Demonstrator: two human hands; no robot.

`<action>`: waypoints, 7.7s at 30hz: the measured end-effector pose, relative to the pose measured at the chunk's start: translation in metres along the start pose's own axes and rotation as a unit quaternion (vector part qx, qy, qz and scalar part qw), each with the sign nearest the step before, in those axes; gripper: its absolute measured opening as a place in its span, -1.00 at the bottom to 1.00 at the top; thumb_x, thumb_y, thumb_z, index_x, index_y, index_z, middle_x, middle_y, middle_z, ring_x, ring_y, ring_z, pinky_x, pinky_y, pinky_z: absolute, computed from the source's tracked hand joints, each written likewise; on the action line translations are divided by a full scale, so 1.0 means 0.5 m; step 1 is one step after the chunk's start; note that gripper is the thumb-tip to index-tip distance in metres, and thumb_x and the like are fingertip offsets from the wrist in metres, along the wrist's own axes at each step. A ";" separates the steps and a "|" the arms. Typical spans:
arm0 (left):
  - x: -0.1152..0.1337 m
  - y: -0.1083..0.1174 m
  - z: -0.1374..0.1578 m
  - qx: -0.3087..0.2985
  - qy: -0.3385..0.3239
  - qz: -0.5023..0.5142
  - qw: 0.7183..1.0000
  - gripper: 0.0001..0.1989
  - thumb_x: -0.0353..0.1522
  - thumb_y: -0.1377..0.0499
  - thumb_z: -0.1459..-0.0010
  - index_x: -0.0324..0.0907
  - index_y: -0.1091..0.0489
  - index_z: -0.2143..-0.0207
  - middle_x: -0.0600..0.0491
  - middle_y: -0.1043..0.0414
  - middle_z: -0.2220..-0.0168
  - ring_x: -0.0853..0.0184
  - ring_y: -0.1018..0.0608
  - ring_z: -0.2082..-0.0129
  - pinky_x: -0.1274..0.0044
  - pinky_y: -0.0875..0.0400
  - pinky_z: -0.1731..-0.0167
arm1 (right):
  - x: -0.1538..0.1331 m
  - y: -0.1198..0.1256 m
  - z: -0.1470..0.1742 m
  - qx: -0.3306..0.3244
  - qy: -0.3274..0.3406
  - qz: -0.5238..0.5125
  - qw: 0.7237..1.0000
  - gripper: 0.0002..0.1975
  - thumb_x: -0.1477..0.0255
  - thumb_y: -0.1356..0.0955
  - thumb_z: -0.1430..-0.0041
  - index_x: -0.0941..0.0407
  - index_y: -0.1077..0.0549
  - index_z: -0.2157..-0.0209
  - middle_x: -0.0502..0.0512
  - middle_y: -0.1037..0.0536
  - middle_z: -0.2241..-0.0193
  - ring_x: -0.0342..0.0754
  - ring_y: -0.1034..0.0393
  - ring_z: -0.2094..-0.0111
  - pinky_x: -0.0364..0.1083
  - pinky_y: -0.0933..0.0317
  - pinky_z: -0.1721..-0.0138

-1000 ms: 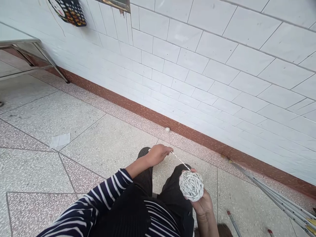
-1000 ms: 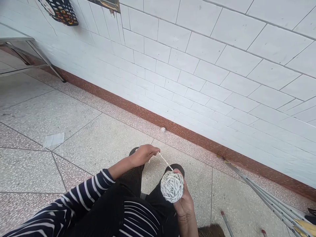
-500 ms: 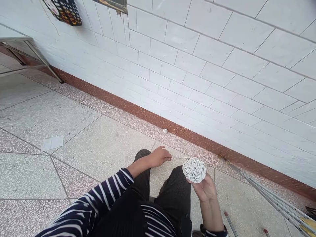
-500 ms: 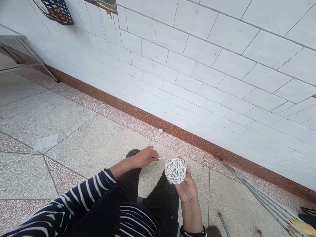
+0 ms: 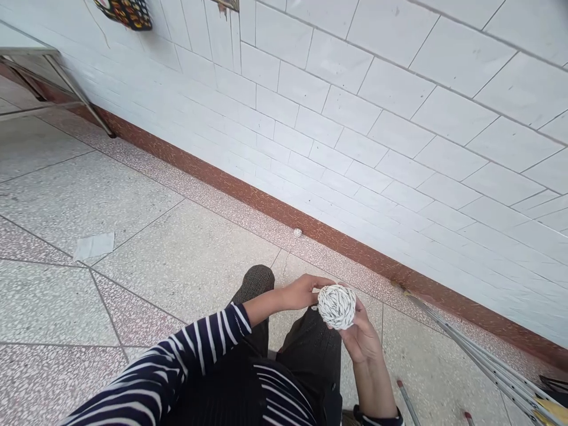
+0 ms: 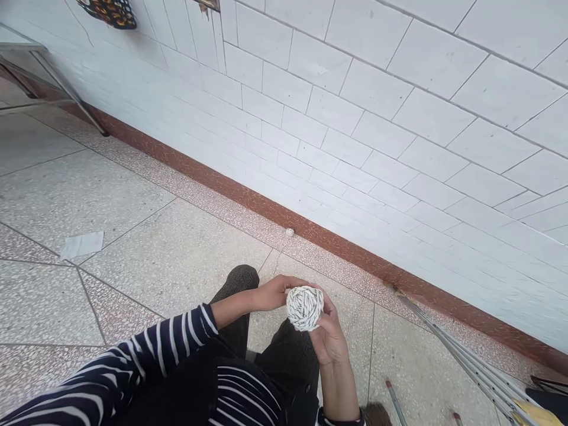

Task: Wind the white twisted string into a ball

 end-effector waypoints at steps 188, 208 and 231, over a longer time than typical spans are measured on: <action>0.001 0.000 -0.035 -0.059 0.113 0.096 0.987 -0.77 -0.24 -0.30 -0.01 -0.22 -0.55 0.32 0.07 -0.55 0.33 0.30 -0.51 0.26 0.56 -0.31 0.18 | 0.065 0.124 -0.020 0.050 -0.055 -0.034 0.997 -0.63 0.42 -0.50 0.22 0.05 -0.59 0.24 0.05 -0.65 0.25 0.11 -0.46 0.11 0.09 -0.28 0.00; 0.009 0.190 -0.055 0.130 0.078 -0.432 0.889 -0.68 -0.39 -0.01 -0.25 -0.17 -0.38 0.56 0.00 -0.41 0.55 0.26 -0.42 0.41 0.45 -0.21 0.13 | 0.030 -0.026 0.002 -0.202 -0.027 0.060 0.977 -0.40 0.40 -0.58 0.38 0.09 -0.50 0.16 0.08 -0.50 0.16 0.01 -0.35 0.21 -0.12 -0.20 0.20; 0.001 0.051 -0.033 -0.047 0.046 -0.100 0.993 -0.69 -0.27 -0.09 -0.26 -0.22 -0.42 0.50 0.12 -0.45 0.52 0.39 -0.47 0.42 0.55 -0.27 0.14 | 0.029 0.046 0.007 -0.072 -0.040 -0.020 0.996 -0.29 0.57 -0.51 0.31 0.02 -0.48 -0.01 0.01 -0.57 0.08 -0.04 -0.42 0.16 -0.16 -0.27 0.15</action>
Point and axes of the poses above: each hand's wrist, its own z-axis away from the middle knuckle, its own y-axis out of the back of the hand, x = y × z, the point moved 7 cm from there along -z, towards the middle knuckle
